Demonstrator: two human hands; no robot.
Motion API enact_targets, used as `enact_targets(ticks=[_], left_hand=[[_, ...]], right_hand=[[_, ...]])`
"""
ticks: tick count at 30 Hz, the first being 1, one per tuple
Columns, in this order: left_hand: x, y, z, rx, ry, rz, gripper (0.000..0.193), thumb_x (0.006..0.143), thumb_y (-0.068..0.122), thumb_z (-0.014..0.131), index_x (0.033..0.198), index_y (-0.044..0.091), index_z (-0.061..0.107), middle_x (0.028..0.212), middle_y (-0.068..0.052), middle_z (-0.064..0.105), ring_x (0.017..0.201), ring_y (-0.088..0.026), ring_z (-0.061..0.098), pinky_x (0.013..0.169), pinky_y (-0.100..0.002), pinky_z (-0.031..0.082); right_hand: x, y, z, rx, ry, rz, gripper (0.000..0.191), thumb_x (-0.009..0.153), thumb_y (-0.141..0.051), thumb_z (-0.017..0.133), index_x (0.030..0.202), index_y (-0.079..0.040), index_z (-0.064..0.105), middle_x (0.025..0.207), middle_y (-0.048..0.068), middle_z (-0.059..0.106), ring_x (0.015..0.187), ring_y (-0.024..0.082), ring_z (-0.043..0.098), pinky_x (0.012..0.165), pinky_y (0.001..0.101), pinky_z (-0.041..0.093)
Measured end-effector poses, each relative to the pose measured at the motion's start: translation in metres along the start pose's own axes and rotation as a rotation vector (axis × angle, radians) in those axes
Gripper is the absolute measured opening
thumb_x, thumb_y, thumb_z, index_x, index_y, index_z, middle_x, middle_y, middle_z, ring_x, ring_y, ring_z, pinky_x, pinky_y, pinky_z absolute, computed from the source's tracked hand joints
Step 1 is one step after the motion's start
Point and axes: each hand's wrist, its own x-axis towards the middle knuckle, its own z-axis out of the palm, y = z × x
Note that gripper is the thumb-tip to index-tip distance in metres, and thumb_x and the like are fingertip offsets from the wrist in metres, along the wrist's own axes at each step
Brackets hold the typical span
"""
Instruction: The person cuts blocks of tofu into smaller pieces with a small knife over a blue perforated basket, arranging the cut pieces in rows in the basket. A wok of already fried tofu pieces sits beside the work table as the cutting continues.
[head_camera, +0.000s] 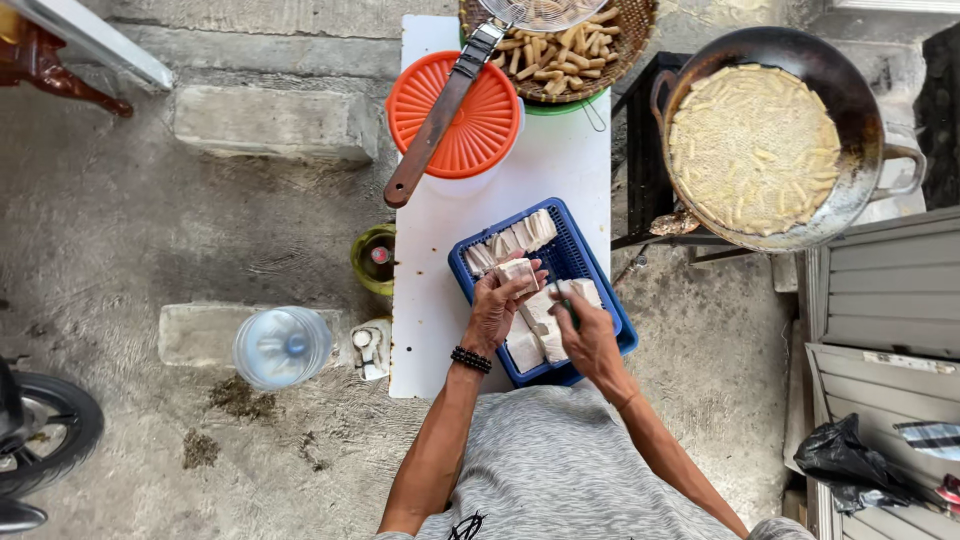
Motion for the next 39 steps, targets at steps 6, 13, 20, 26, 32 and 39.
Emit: enact_targets(ticks=[6,13,20,26,32,39], left_hand=[[-0.005,0.0,0.001,-0.143,-0.007,0.023,0.045,0.091,0.006,0.072,0.133,-0.006,0.062,0.126,-0.022,0.069,0.117,-0.032,0.069,0.106,-0.044,0.057],[-0.002,0.0,0.0,-0.153,-0.039,0.035,0.042,0.091,0.006,0.071,0.131,-0.006,0.063,0.125,-0.022,0.07,0.118,-0.032,0.069,0.108,-0.045,0.057],[-0.006,0.005,0.006,-0.092,-0.068,0.043,0.04,0.09,0.006,0.072,0.128,-0.005,0.064,0.125,-0.02,0.07,0.119,-0.03,0.069,0.109,-0.044,0.057],[-0.008,0.016,0.001,0.033,-0.002,-0.037,0.037,0.087,0.01,0.075,0.122,0.002,0.066,0.115,-0.015,0.074,0.105,-0.025,0.074,0.083,-0.04,0.064],[0.002,-0.004,-0.01,0.07,0.16,0.109,0.037,0.086,-0.002,0.078,0.122,-0.002,0.071,0.105,-0.013,0.076,0.089,-0.019,0.075,0.077,-0.033,0.065],[0.007,-0.021,-0.02,0.113,0.273,0.203,0.031,0.085,-0.005,0.074,0.116,-0.004,0.072,0.101,-0.014,0.076,0.084,-0.02,0.077,0.077,-0.035,0.068]], right_hand=[[-0.004,-0.015,0.02,-0.279,0.01,-0.233,0.021,0.099,-0.015,0.058,0.112,0.001,0.066,0.09,0.024,0.071,0.082,0.044,0.066,0.075,0.0521,0.048],[0.001,-0.012,0.025,-0.257,-0.023,-0.209,0.016,0.102,-0.015,0.054,0.105,0.0,0.06,0.086,0.025,0.067,0.079,0.045,0.063,0.072,0.0538,0.046],[0.01,0.006,0.036,-0.306,-0.064,-0.15,0.018,0.104,-0.015,0.05,0.097,0.001,0.053,0.077,0.025,0.063,0.072,0.043,0.062,0.068,0.0537,0.046],[0.022,0.01,0.023,0.219,-0.354,0.229,0.034,0.108,-0.028,0.047,0.107,-0.002,0.07,0.068,0.007,0.064,0.054,0.017,0.048,0.052,0.0381,0.038],[0.017,0.008,0.02,0.089,-0.186,0.109,0.034,0.107,-0.029,0.051,0.109,-0.002,0.071,0.065,0.007,0.066,0.052,0.014,0.053,0.05,0.0355,0.042],[0.014,0.022,0.042,-0.26,-0.019,-0.286,0.028,0.108,-0.023,0.051,0.102,0.001,0.064,0.072,0.018,0.063,0.066,0.034,0.057,0.063,0.0471,0.043]])
